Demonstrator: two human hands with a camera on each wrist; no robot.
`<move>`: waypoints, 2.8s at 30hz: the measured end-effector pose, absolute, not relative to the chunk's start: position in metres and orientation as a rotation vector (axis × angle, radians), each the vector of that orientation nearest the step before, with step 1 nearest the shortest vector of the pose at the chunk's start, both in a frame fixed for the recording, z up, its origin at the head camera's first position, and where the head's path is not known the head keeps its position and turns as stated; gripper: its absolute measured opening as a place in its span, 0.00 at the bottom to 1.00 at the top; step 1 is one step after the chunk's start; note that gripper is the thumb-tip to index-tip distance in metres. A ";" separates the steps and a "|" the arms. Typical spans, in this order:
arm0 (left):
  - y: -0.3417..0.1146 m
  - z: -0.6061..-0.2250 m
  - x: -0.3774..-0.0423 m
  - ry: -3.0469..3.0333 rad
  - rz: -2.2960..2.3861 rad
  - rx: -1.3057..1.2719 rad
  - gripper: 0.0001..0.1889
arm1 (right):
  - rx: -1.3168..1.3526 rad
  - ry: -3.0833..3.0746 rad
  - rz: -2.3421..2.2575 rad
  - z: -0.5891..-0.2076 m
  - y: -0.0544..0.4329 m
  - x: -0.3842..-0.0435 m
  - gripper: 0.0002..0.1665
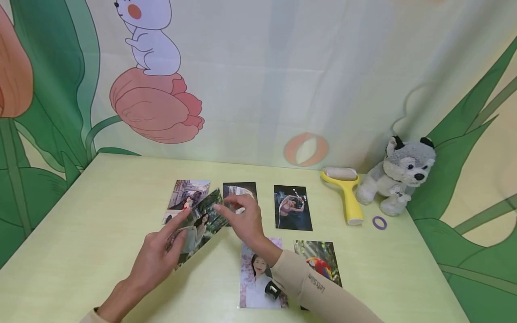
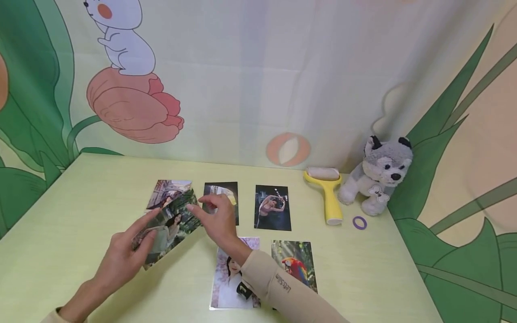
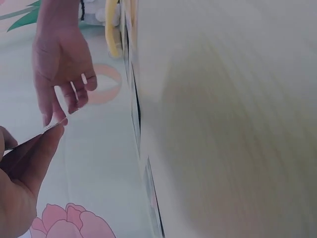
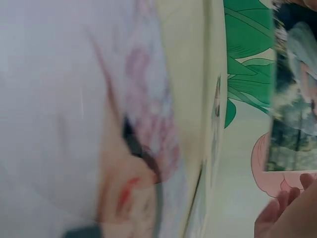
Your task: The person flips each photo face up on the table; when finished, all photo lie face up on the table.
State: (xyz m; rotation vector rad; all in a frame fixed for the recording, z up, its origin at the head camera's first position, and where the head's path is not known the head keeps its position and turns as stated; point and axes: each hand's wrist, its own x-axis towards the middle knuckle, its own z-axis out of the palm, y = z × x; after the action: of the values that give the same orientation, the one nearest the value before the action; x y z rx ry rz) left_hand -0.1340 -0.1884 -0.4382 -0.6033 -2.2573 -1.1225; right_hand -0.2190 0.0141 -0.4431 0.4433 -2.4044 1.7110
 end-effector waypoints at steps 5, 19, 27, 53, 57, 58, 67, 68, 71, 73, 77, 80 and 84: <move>-0.190 -0.438 -0.137 -2.171 -1.188 -0.455 0.31 | 0.465 -2.391 2.007 -0.449 0.015 -0.218 0.22; -0.190 -0.428 -0.135 -2.151 -1.530 -0.070 0.27 | 0.506 -2.114 2.660 -0.448 0.009 -0.215 0.39; -0.201 -0.431 -0.136 -2.175 -1.566 0.028 0.18 | 0.479 -2.205 2.546 -0.449 0.015 -0.219 0.37; -0.225 -0.452 -0.126 -3.294 -1.066 0.057 0.45 | 0.721 -3.115 1.730 -0.452 0.006 -0.224 0.26; -0.223 -0.455 -0.127 -3.334 -0.901 0.085 0.47 | 0.725 -3.182 1.593 -0.456 0.000 -0.221 0.25; -0.222 -0.455 -0.128 -3.347 -0.861 0.093 0.47 | 0.735 -3.199 1.534 -0.457 -0.002 -0.221 0.24; -0.217 -0.458 -0.137 -3.456 -0.566 0.041 0.50 | 0.771 -3.310 1.198 -0.454 -0.002 -0.217 0.24; -0.217 -0.458 -0.137 -3.459 -0.539 0.041 0.50 | 0.765 -3.327 1.174 -0.454 -0.001 -0.217 0.25; -0.216 -0.456 -0.135 -3.467 -0.481 0.058 0.48 | 0.734 -3.360 1.140 -0.453 0.001 -0.217 0.30; -0.215 -0.455 -0.134 -3.465 -0.467 0.054 0.48 | 0.716 -3.354 1.153 -0.451 0.004 -0.218 0.31; -0.216 -0.445 -0.136 -3.396 -0.502 0.029 0.46 | 0.726 -3.260 1.277 -0.441 0.020 -0.225 0.26; -0.218 -0.433 -0.140 -3.253 -0.562 -0.011 0.41 | 0.786 -3.140 1.356 -0.431 0.036 -0.232 0.22; -0.218 -0.420 -0.152 -3.007 -0.569 -0.098 0.33 | 0.798 -2.974 1.371 -0.421 0.059 -0.244 0.18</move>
State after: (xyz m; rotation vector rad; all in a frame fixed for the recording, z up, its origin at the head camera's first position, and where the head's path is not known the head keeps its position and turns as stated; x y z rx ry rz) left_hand -0.1520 -0.2180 -0.4204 -0.0983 -3.0070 -0.5694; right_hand -0.2437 0.0595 -0.4208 0.7983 -2.9744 1.3714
